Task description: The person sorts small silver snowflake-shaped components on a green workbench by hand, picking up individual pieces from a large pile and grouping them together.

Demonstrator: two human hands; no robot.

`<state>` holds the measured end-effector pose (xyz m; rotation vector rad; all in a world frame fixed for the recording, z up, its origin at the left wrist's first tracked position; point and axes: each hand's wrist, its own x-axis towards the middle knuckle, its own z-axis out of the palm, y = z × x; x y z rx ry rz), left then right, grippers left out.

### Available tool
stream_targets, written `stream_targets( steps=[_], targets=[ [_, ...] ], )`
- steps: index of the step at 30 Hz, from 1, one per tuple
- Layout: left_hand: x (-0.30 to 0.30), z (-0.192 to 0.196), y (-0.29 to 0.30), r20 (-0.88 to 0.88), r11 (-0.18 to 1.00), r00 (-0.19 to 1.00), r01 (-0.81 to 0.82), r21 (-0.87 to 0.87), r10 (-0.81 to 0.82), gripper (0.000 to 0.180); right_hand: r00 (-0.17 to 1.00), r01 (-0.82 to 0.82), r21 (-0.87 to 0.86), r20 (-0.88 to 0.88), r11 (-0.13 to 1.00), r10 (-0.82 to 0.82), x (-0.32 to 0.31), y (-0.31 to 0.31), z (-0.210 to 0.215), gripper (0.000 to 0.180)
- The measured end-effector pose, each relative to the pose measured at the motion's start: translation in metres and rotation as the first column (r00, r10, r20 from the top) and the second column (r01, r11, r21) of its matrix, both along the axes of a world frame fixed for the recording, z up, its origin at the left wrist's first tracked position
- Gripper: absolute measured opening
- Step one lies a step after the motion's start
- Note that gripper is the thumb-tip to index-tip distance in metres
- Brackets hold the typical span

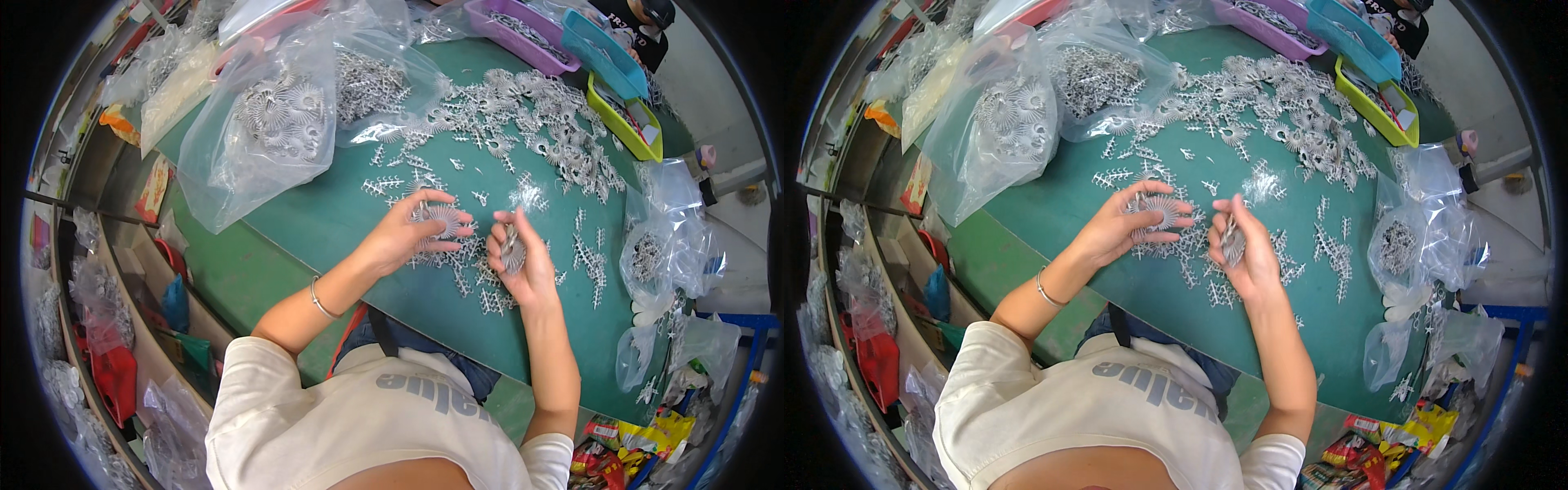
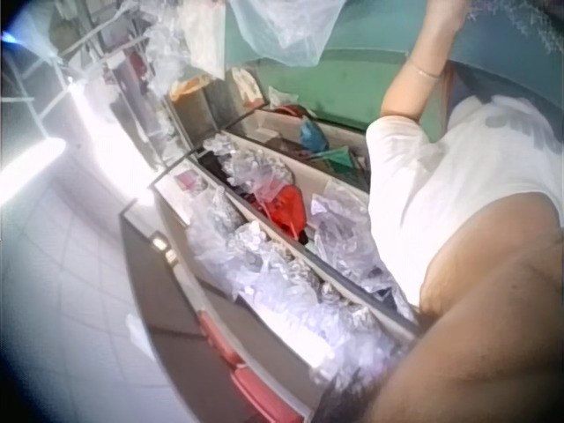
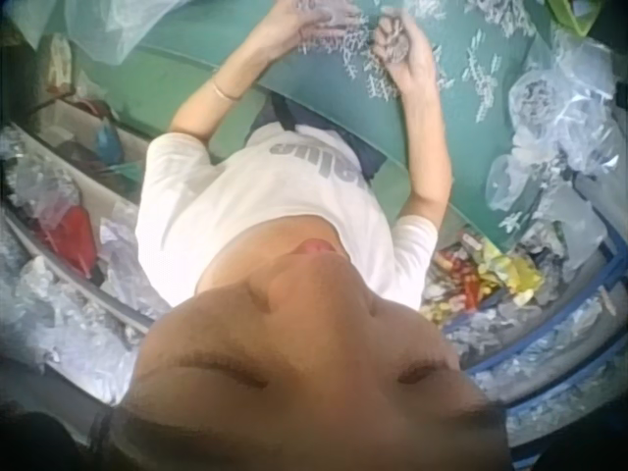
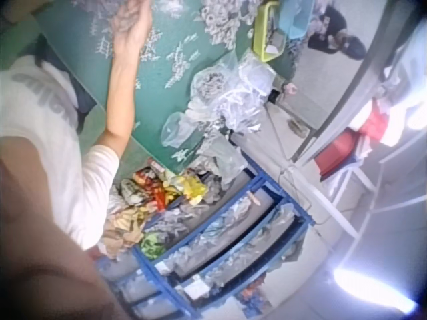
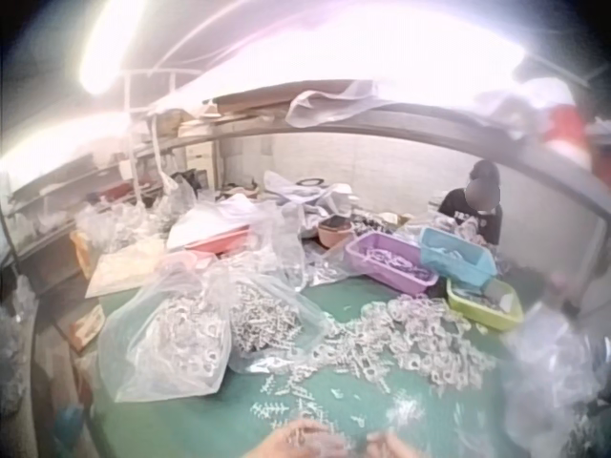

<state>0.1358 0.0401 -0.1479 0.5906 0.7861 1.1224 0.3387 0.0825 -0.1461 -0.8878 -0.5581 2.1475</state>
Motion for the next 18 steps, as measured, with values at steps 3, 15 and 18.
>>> stream_targets(
  steps=[3,15,18],
  targets=[
    [0.006,-0.004,-0.007,0.231,0.991,0.972,0.071,-0.113,-0.043,0.034,0.989,0.100,-0.147,-0.089,0.984,-0.114,-0.011,-0.005,0.009,0.034],
    [0.032,-0.010,-0.019,-0.143,1.000,0.990,-0.017,-0.024,0.013,0.018,0.982,0.027,0.158,0.179,0.987,-0.055,-0.013,-0.026,0.013,0.018],
    [0.032,-0.011,-0.020,-0.180,0.999,0.983,-0.047,-0.024,0.042,0.016,0.957,-0.008,0.204,0.285,0.979,-0.052,-0.013,-0.026,0.016,0.016]
  ],
)
